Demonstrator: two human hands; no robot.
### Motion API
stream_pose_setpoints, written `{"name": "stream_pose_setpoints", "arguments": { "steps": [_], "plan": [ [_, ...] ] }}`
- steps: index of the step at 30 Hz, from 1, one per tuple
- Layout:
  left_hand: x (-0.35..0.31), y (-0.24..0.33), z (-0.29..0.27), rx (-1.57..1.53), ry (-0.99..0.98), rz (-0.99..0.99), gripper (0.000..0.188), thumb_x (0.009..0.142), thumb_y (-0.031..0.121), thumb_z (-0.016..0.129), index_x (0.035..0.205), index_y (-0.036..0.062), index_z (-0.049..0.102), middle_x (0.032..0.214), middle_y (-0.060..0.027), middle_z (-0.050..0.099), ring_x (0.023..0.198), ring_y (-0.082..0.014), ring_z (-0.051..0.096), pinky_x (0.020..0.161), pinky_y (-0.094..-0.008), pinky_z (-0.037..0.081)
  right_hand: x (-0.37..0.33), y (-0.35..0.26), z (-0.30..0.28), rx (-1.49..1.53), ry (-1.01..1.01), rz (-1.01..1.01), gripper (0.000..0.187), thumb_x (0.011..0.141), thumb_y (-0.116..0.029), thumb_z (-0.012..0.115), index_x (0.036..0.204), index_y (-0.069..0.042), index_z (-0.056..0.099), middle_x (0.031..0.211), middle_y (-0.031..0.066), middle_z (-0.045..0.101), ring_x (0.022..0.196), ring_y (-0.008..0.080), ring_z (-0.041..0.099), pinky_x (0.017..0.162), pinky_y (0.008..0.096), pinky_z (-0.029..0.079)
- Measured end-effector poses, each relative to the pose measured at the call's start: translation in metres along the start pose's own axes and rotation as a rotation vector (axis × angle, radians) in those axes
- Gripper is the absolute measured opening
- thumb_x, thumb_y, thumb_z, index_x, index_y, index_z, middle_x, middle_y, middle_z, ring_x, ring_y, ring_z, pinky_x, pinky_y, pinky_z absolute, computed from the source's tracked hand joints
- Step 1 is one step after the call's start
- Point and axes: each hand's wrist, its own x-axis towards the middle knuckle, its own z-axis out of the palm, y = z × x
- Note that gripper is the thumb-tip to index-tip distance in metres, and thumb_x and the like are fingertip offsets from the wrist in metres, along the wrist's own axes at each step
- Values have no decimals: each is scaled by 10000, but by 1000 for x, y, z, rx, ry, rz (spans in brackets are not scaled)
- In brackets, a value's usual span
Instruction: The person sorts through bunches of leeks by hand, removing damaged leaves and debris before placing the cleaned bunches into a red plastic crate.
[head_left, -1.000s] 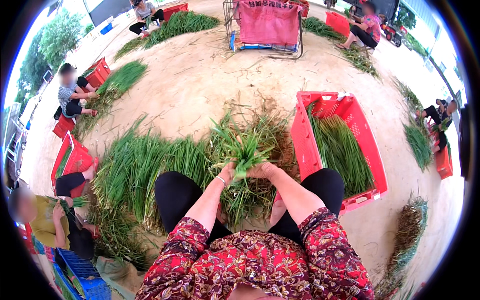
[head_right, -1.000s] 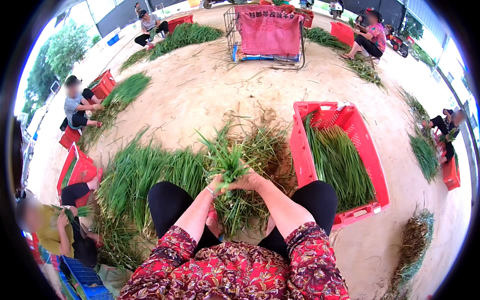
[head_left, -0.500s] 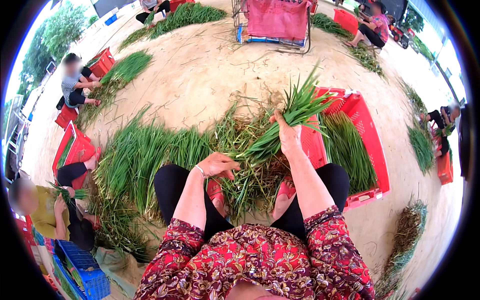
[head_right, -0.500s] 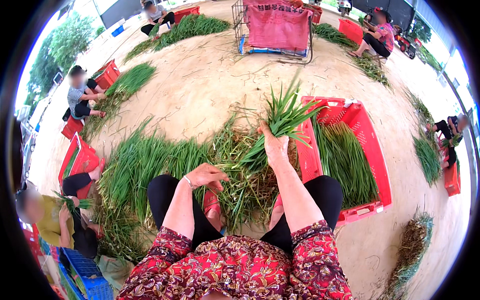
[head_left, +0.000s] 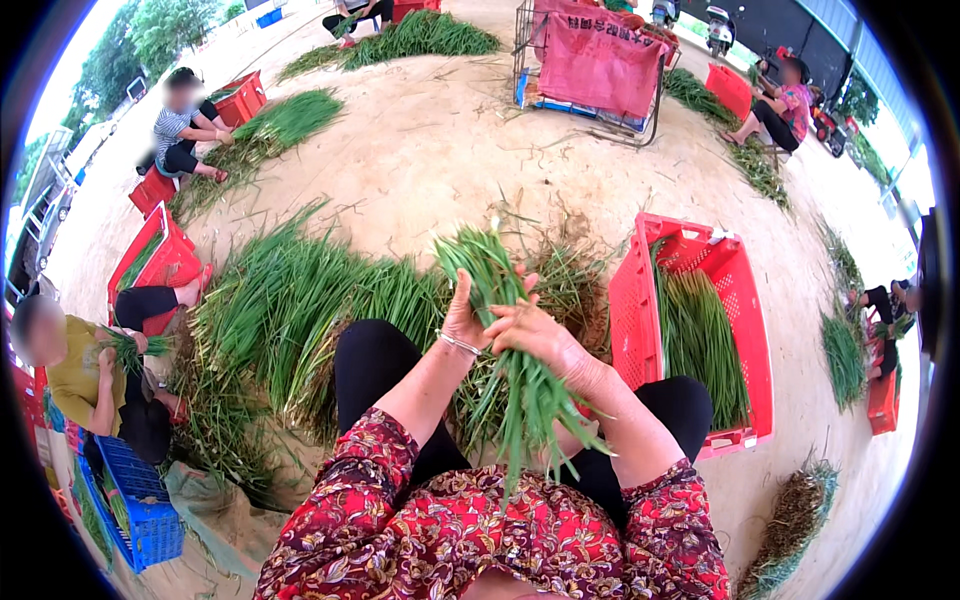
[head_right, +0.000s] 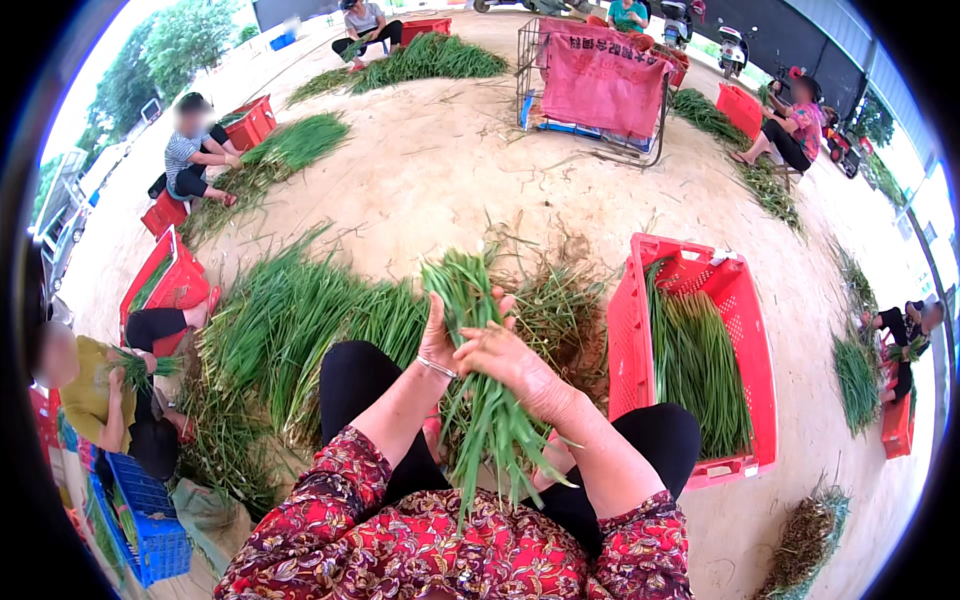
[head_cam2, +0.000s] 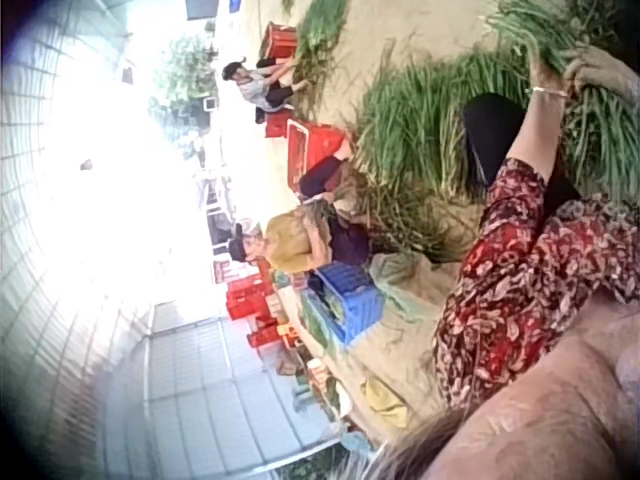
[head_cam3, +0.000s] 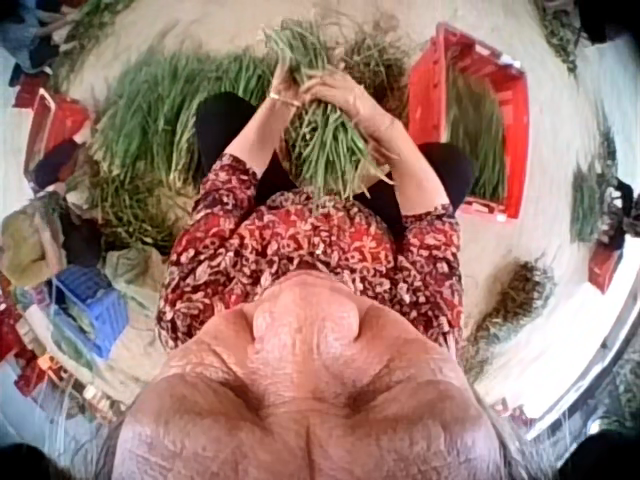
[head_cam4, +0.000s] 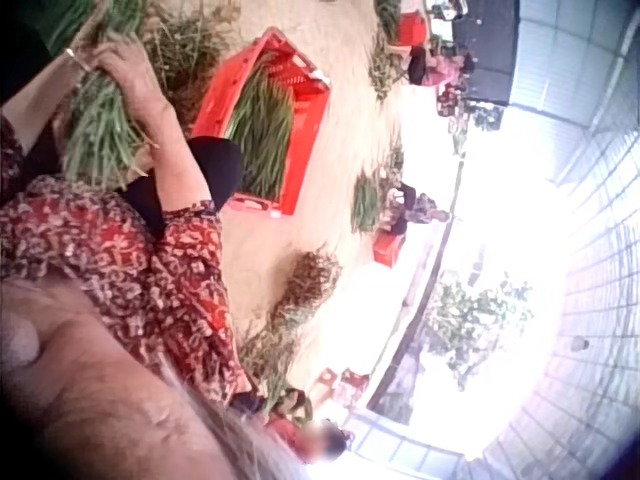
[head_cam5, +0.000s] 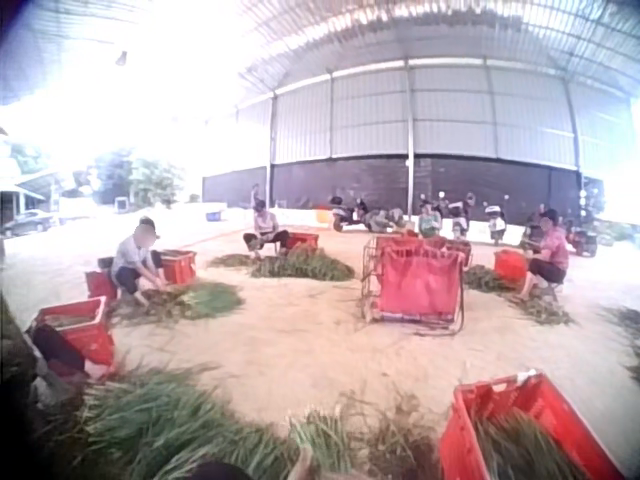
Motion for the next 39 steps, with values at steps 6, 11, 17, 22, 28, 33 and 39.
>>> {"name": "stream_pose_setpoints", "arguments": {
  "steps": [6,11,17,22,28,33,39],
  "plan": [
    [10,42,-4,228,146,-120,493,839,104,685,1282,-9,502,1228,-106,614,956,-194,635,856,-401,526,-5,-19,-16,-8,-480,125,582,678,-92,738,1234,-83,565,1315,110,543,1400,332,295,1114,460,306],
    [4,50,5,440,233,-226,328,813,-19,652,1133,-50,589,1101,-138,658,831,-201,652,693,-368,578,24,-25,-69,308,-170,377,410,775,-138,734,1153,-30,614,1040,132,668,825,166,655,774,309,536],
    [-2,19,16,690,115,-279,267,763,-51,669,1023,-24,615,914,-108,656,751,-207,645,696,-366,547,42,15,-87,-56,480,466,473,748,3,708,1197,-28,563,1116,119,596,653,192,595,636,279,500],
    [-8,9,14,764,-25,-410,261,730,-46,692,974,-8,608,856,-88,636,749,-199,636,714,-360,529,17,30,-96,-238,445,523,647,722,-21,716,1318,-40,467,1286,144,468,867,254,612,757,348,515],
    [-12,7,9,771,-25,-469,330,678,-50,722,981,8,605,864,-87,642,768,-232,643,764,-395,527,-16,38,-105,-369,261,500,372,723,-90,748,1066,-8,633,1077,134,572,983,309,599,858,373,479],
    [-15,10,12,828,-97,-493,383,681,-29,728,1044,-11,607,926,-117,649,753,-205,635,737,-363,529,-25,35,-107,-230,275,520,224,737,-37,700,960,-34,677,985,106,618,957,297,613,823,366,482],
    [-16,13,18,786,-56,-389,479,701,10,722,1154,-58,582,1063,-165,641,718,-189,615,670,-332,498,-22,39,-100,-168,341,645,167,784,-55,706,948,-39,690,828,65,675,791,207,648,733,319,498]
  ]
}}
